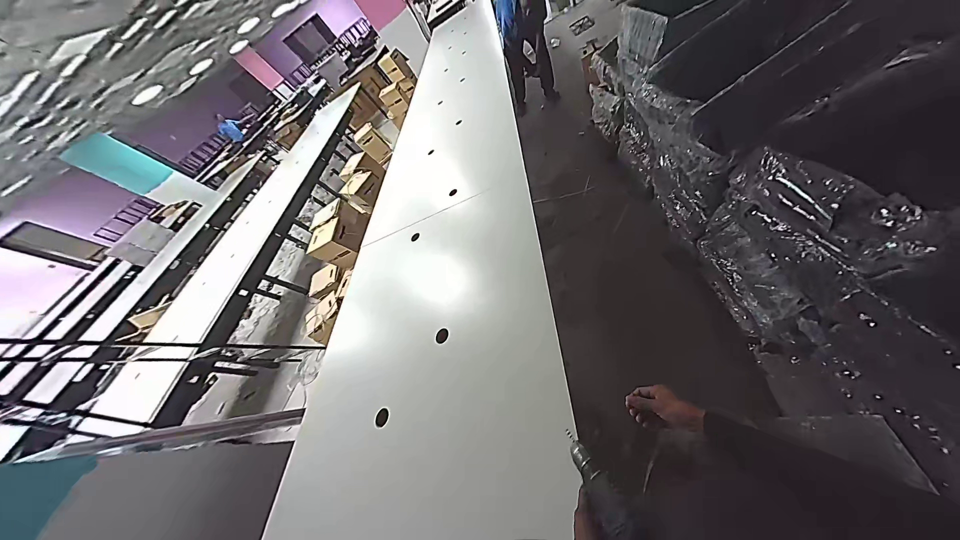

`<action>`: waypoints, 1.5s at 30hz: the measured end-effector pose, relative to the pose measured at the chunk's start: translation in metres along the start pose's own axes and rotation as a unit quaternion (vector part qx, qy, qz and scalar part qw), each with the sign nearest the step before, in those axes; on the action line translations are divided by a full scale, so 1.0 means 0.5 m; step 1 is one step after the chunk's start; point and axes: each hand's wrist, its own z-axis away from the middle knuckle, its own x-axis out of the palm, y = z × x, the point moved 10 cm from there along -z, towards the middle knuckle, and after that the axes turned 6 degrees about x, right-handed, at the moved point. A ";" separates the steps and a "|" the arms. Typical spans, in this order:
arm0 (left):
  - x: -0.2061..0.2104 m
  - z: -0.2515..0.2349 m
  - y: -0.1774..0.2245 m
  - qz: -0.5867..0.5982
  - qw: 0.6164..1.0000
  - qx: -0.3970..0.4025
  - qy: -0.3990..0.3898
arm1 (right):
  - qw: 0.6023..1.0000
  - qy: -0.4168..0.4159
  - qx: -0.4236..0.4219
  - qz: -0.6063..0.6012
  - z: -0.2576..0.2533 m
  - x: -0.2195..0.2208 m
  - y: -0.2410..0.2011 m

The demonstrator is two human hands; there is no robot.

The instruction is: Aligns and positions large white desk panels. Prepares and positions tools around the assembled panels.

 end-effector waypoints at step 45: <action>0.109 -1.473 0.311 0.047 0.964 0.210 -0.157 | 0.995 0.073 -0.023 -0.061 -0.743 -0.295 -1.121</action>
